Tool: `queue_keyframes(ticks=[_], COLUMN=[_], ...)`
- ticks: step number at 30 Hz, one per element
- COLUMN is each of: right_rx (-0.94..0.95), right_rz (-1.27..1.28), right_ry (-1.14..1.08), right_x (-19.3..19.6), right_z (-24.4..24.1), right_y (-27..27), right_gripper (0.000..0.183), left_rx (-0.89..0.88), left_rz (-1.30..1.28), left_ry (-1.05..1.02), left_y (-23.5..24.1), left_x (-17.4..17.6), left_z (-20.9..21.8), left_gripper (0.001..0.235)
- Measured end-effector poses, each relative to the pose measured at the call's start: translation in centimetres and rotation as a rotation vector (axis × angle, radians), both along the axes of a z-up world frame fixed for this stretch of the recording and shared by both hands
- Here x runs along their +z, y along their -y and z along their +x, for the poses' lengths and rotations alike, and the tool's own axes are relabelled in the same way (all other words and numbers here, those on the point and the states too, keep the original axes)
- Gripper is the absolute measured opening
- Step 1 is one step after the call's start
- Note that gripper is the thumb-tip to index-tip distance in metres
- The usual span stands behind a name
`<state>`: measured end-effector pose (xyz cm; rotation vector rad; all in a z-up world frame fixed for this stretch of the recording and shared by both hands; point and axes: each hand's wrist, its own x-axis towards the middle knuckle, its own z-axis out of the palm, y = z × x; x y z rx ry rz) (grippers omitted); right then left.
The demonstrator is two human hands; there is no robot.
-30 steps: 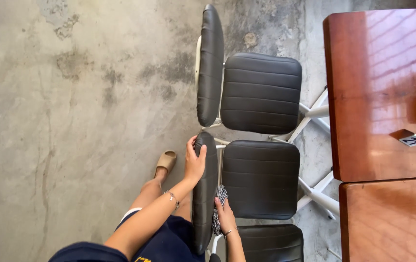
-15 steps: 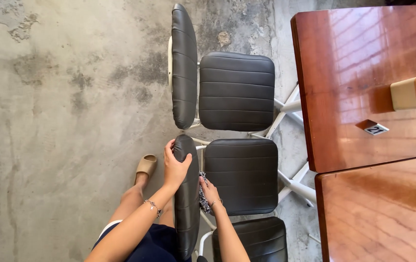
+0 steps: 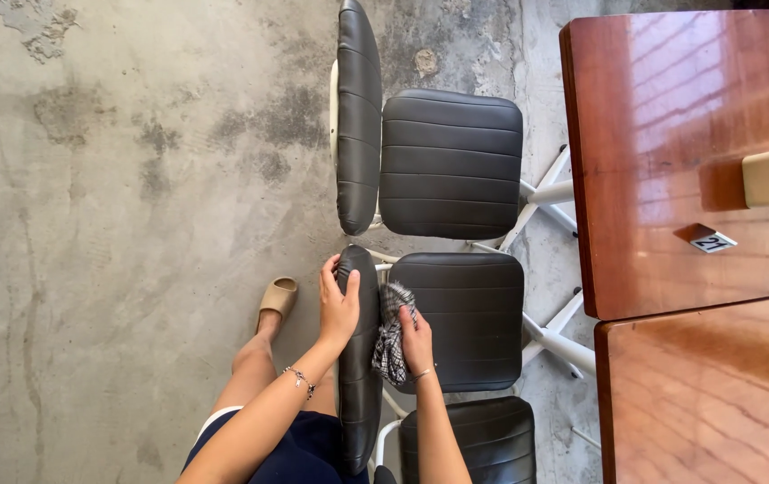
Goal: Cleaning restaurant chairs and tables using a cloth.
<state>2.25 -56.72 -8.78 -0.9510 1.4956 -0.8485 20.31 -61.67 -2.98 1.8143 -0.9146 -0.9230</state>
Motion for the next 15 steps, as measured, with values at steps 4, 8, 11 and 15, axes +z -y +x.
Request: queue_keyframes(ticks=[4, 8, 11, 15], right_rx=[-0.295, 0.23, 0.159, -0.071], right_rz=[0.234, -0.42, -0.454, -0.028], right_ry=[0.7, -0.385, -0.308, -0.064], right_x=[3.5, 7.5, 7.0, -0.8], right_z=[3.4, 6.8, 7.1, 6.0], right_y=[1.3, 2.4, 3.0, 3.6], right_gripper=[0.063, 0.056, 0.053, 0.046], left_rx=[-0.008, -0.023, -0.028, -0.029], left_rz=[-0.006, 0.012, 0.009, -0.01], left_ry=[-0.022, -0.05, -0.041, -0.012], left_y=[-0.2, -0.3, 0.1, -0.1], left_x=[-0.9, -1.0, -0.3, -0.3], left_z=[0.3, 0.4, 0.4, 0.3], left_gripper=[0.048, 0.048, 0.049, 0.05])
